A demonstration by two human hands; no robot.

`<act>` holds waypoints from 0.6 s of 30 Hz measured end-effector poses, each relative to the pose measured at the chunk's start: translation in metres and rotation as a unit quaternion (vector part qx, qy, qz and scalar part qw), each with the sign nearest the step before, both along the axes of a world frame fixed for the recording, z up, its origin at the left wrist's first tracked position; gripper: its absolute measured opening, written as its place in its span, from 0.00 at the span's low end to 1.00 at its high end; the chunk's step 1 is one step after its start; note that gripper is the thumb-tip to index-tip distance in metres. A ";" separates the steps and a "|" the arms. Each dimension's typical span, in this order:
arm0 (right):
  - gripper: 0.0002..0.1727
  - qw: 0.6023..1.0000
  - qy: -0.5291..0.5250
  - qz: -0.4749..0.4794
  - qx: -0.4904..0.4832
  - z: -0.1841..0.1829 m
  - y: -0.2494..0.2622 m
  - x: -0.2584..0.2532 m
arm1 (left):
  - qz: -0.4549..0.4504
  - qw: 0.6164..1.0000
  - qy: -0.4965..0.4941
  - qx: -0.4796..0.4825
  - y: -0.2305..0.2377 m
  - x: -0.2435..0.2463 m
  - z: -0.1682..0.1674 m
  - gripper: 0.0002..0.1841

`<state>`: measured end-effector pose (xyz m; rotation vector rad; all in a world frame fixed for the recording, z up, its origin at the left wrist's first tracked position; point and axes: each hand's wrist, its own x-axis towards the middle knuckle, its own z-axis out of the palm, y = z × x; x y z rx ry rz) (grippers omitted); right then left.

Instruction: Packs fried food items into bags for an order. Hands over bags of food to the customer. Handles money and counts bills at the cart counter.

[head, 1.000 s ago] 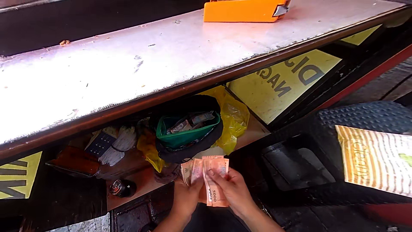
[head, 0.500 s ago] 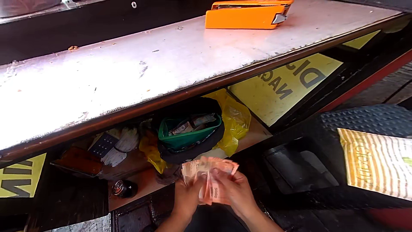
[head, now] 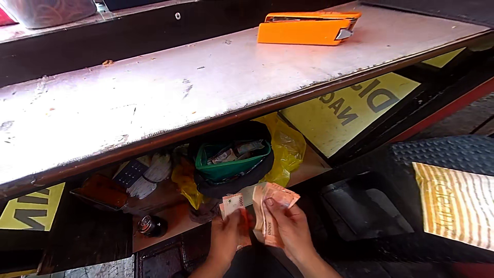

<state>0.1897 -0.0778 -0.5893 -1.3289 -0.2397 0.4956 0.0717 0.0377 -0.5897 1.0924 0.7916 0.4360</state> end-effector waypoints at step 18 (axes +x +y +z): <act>0.35 0.874 -0.403 0.169 -0.212 0.010 0.006 -0.003 | -0.087 0.988 -0.101 -0.083 -0.010 0.002 0.008 0.22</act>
